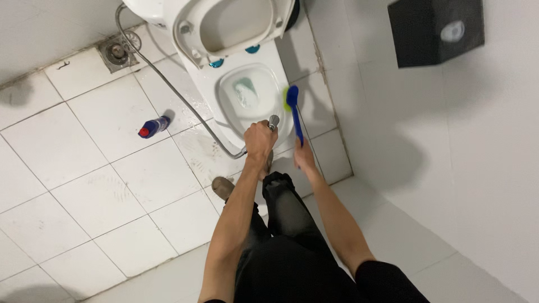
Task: The person scrubs the inside of a white toilet bowl with a blue and green toilet brush while rinsing with a handheld bidet sprayer. The person repeatedly scrubs the bowl's interior surfaces and rinses away residue throughout the clip.
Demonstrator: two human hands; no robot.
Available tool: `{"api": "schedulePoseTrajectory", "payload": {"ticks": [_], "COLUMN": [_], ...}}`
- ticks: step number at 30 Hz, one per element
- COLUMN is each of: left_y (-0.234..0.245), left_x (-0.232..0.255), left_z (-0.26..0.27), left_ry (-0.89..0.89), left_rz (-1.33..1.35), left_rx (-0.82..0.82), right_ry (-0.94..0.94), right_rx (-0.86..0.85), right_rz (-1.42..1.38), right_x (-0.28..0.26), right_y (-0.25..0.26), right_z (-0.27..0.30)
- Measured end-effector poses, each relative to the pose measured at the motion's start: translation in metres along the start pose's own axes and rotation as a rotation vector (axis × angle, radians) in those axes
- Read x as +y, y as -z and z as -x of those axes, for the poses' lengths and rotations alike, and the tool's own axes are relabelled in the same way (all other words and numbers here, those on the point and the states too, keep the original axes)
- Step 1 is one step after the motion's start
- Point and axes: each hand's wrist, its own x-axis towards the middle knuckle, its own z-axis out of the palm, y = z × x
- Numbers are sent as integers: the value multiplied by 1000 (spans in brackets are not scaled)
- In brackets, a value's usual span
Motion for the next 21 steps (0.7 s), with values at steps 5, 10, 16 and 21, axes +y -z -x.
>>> {"api": "schedulePoseTrajectory", "payload": {"ticks": [5,10,16,21], "left_y": [-6,-6,-6,3], "left_x": [-23,-42,-67,-76], "left_z": [20,59,90,108], "left_ry": [-74,-136,-190,-163], "left_rz": [-6,10,-58,-39], "left_rx": [-30,-61,-155,-179], "right_ry": [-1,-150,-23,23], "right_rx": [20,80,94,119], "right_rz": [-50,-173,-279,-178], "right_x": [20,67,109,122], "right_y": [-14,-29,-51,-71], "right_z": [21,76,93,109]}}
